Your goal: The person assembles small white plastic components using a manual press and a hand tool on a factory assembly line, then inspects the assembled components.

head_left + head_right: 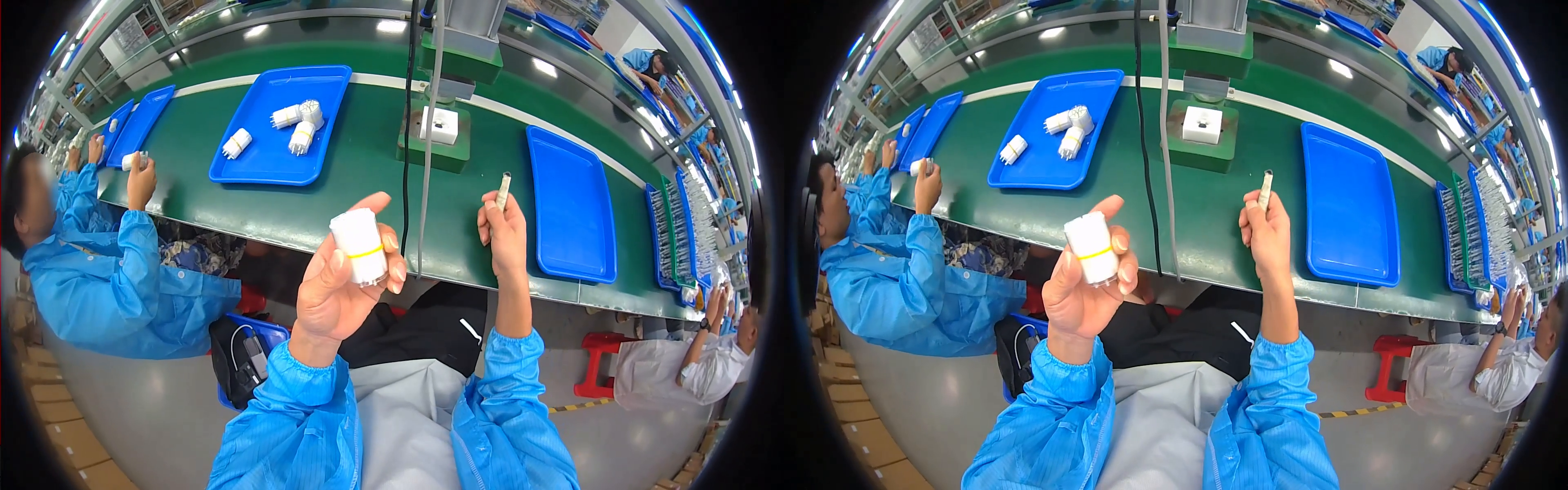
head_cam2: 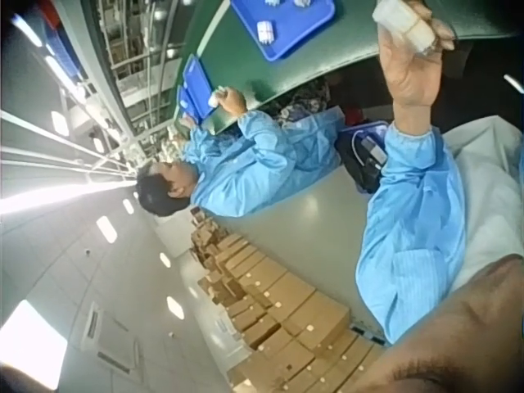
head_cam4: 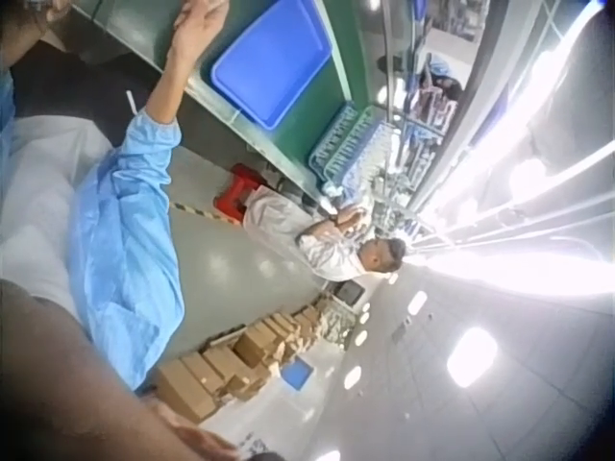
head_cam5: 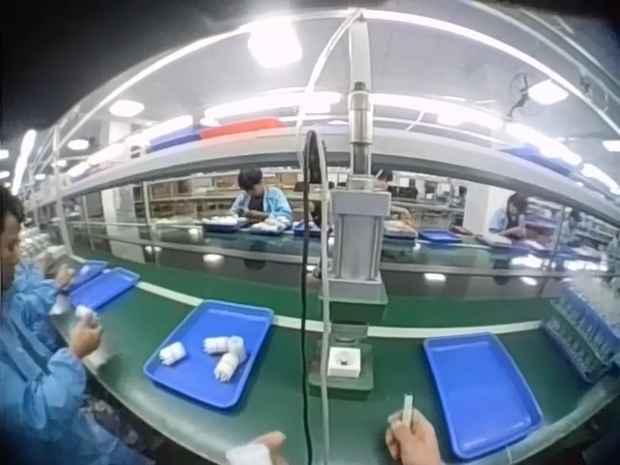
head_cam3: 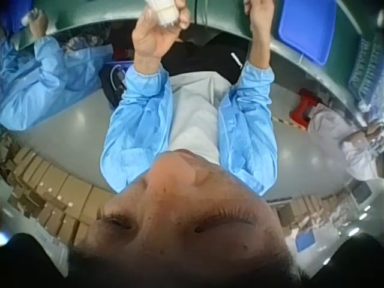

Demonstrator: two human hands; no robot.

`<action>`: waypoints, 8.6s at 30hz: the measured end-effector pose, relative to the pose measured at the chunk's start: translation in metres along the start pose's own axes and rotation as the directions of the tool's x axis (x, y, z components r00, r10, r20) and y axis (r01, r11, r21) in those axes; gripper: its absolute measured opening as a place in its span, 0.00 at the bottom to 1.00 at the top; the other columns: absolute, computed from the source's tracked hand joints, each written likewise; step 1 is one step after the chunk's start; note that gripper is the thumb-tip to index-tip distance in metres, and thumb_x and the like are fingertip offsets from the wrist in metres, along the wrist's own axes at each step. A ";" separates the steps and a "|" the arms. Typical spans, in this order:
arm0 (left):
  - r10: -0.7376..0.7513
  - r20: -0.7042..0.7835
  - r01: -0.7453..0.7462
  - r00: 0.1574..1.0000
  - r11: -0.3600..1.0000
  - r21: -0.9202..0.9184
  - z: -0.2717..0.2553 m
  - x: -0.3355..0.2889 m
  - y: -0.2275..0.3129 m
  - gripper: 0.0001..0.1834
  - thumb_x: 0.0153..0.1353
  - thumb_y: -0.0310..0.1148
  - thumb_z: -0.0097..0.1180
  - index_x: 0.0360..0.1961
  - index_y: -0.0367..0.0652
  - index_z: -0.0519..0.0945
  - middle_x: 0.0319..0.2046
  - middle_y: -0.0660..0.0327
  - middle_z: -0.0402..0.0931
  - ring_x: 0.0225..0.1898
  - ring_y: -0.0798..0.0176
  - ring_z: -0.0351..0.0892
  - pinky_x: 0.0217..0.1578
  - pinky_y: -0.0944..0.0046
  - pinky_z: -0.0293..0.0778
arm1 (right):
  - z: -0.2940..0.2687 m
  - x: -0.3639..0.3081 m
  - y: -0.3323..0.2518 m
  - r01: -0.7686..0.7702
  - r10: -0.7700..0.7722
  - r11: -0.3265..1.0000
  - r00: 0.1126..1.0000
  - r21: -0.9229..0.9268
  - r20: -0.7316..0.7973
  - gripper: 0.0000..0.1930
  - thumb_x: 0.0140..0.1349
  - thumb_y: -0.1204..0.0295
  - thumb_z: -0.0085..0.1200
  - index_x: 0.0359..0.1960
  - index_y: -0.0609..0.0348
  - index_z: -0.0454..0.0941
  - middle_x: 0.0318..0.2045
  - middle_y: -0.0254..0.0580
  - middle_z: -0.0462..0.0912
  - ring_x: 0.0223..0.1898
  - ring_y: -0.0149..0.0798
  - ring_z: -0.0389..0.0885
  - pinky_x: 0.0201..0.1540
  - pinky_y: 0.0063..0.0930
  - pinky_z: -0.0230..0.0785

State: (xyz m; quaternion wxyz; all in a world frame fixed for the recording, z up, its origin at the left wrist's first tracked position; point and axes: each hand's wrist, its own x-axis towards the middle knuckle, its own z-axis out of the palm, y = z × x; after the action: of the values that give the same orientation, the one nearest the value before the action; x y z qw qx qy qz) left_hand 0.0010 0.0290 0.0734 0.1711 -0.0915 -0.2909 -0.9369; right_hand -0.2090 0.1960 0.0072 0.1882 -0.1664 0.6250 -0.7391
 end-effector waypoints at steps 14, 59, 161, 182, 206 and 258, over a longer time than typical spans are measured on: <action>0.065 -0.066 -0.073 0.996 0.989 -0.127 0.009 -0.001 0.003 0.34 0.69 0.47 0.52 0.68 0.37 0.61 0.56 0.50 0.71 0.39 0.56 0.75 0.39 0.59 0.74 | 0.011 -0.021 0.019 0.219 -0.226 0.973 0.969 -0.078 -0.101 0.08 0.72 0.70 0.49 0.46 0.59 0.74 0.20 0.26 0.69 0.19 0.17 0.59 0.19 0.15 0.47; 0.177 -0.075 -0.185 0.981 0.976 -0.116 0.005 -0.004 0.011 0.32 0.72 0.51 0.46 0.67 0.39 0.62 0.50 0.54 0.70 0.36 0.62 0.72 0.32 0.65 0.68 | 0.014 -0.023 0.017 0.196 -0.215 0.961 0.973 -0.193 -0.083 0.08 0.71 0.72 0.48 0.43 0.62 0.76 0.20 0.24 0.67 0.22 0.18 0.61 0.24 0.17 0.52; 0.009 -0.222 0.021 0.975 0.991 0.132 -0.030 -0.036 0.010 0.35 0.67 0.42 0.55 0.68 0.36 0.59 0.46 0.51 0.73 0.34 0.62 0.77 0.28 0.67 0.74 | 0.067 -0.033 -0.001 0.355 -0.287 0.815 0.934 0.458 -0.213 0.25 0.76 0.62 0.34 0.15 0.49 0.52 0.10 0.30 0.55 0.13 0.27 0.51 0.20 0.26 0.46; 0.379 0.013 -0.258 0.925 0.604 0.754 -0.023 -0.036 0.010 0.30 0.54 0.20 0.64 0.59 0.35 0.69 0.47 0.52 0.72 0.49 0.61 0.76 0.50 0.63 0.73 | 0.065 -0.034 0.019 0.381 -0.326 0.897 0.912 0.224 -0.248 0.25 0.74 0.65 0.43 0.15 0.51 0.53 0.11 0.30 0.56 0.14 0.23 0.51 0.17 0.23 0.43; 0.381 -0.083 -0.149 0.921 0.540 0.829 -0.033 -0.026 0.011 0.31 0.53 0.15 0.62 0.56 0.39 0.63 0.50 0.49 0.75 0.50 0.61 0.76 0.52 0.62 0.73 | 0.067 -0.035 0.019 0.387 -0.332 0.889 0.913 0.243 -0.237 0.24 0.74 0.67 0.42 0.15 0.52 0.54 0.11 0.30 0.56 0.15 0.23 0.51 0.17 0.23 0.42; 0.471 0.033 -0.001 0.882 -0.069 0.998 -0.202 0.142 0.153 0.24 0.59 0.25 0.61 0.57 0.37 0.73 0.49 0.55 0.77 0.52 0.61 0.77 0.54 0.62 0.72 | 0.064 -0.038 0.022 0.374 -0.318 0.895 0.917 0.244 -0.240 0.24 0.74 0.68 0.42 0.15 0.52 0.57 0.11 0.29 0.57 0.15 0.24 0.53 0.18 0.24 0.44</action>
State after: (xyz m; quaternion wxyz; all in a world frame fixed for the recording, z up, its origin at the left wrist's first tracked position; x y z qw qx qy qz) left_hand -0.0872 -0.2437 0.0260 0.3931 0.1642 -0.8121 -0.3987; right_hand -0.1437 0.1565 -0.0046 0.0133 -0.1735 0.4875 -0.8556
